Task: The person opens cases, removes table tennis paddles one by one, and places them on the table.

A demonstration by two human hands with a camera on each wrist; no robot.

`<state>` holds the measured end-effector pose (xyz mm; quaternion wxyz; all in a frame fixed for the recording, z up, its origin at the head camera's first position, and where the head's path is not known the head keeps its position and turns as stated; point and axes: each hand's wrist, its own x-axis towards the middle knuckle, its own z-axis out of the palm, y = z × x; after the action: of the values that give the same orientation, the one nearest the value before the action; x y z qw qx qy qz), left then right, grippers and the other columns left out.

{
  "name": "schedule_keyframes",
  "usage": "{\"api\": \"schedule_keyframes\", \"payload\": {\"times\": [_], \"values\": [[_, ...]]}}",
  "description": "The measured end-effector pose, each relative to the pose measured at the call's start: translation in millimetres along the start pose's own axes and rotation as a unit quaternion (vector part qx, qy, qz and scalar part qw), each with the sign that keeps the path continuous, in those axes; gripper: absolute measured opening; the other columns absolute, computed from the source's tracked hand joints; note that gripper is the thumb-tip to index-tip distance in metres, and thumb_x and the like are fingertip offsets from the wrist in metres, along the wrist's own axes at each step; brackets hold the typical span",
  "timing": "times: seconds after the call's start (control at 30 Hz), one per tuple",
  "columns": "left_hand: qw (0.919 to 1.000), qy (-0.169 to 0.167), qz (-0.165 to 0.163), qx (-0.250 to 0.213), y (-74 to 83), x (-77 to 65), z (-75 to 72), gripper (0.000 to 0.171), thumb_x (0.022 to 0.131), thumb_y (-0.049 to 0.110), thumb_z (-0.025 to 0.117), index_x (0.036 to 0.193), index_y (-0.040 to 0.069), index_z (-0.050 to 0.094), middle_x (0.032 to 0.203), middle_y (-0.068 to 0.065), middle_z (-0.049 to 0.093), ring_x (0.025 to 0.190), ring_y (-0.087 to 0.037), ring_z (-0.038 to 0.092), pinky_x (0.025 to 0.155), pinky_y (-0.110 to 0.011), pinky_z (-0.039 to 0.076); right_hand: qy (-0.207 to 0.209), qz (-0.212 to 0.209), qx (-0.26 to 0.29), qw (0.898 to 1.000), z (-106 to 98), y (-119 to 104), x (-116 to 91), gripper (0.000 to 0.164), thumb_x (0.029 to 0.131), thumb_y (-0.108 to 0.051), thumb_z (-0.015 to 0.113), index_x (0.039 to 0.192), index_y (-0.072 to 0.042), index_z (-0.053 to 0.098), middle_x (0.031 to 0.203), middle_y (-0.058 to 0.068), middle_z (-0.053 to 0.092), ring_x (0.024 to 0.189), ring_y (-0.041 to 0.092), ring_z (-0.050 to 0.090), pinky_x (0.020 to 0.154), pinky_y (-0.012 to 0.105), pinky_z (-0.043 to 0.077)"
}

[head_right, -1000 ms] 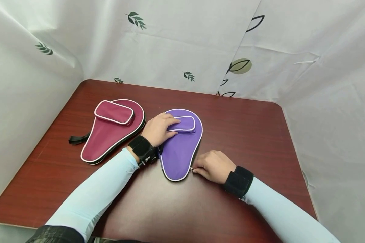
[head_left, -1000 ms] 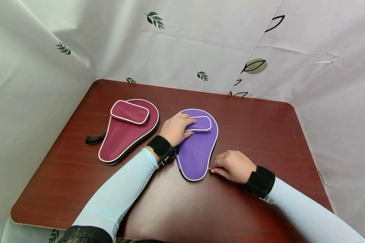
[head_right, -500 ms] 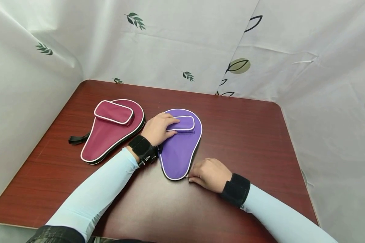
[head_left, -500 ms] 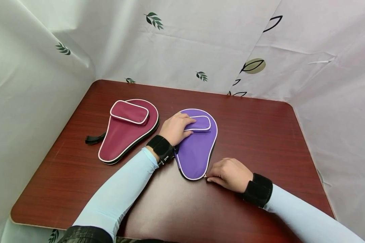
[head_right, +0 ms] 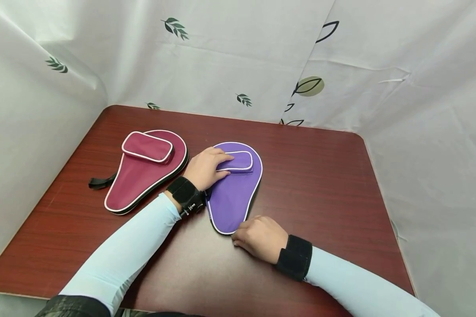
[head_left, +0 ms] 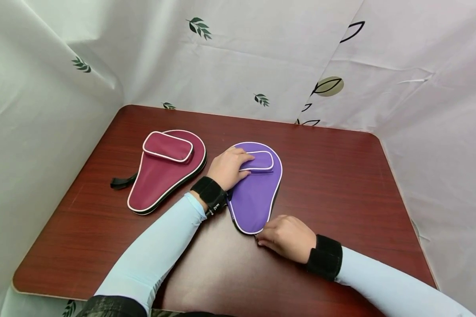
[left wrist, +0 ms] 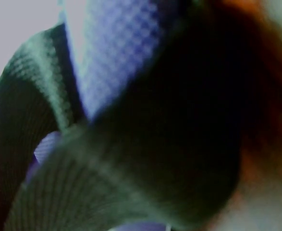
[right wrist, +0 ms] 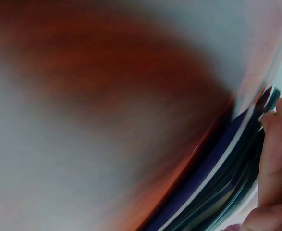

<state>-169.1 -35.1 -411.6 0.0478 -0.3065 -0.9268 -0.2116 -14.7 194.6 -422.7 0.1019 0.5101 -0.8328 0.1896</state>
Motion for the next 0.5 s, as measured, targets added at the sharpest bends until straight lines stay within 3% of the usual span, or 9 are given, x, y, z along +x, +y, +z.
{"api": "schedule_keyframes", "payload": {"times": [0.23, 0.5], "values": [[1.0, 0.004, 0.003, 0.0, 0.5, 0.9, 0.2, 0.042, 0.097, 0.025, 0.087, 0.136, 0.016, 0.079, 0.129, -0.002, 0.074, 0.129, -0.023, 0.063, 0.102, -0.042, 0.057, 0.019, -0.017, -0.022, 0.999, 6, -10, 12, 0.018, 0.082, -0.016, 0.096, 0.09, -0.017, 0.079, 0.081, -0.009, 0.068, 0.072, 0.012, 0.068, 0.066, 0.031, 0.054], [1.0, 0.004, 0.002, -0.005, 1.2, -0.6, 1.3, 0.042, 0.097, 0.024, 0.087, 0.137, 0.016, 0.078, 0.129, -0.003, 0.074, 0.13, -0.023, 0.063, 0.103, -0.041, 0.057, 0.009, -0.059, -0.114, 0.992, 14, -19, 28, 0.018, 0.086, -0.021, 0.09, 0.083, -0.021, 0.073, 0.075, -0.011, 0.065, 0.064, 0.011, 0.063, 0.06, 0.03, 0.048]]}}
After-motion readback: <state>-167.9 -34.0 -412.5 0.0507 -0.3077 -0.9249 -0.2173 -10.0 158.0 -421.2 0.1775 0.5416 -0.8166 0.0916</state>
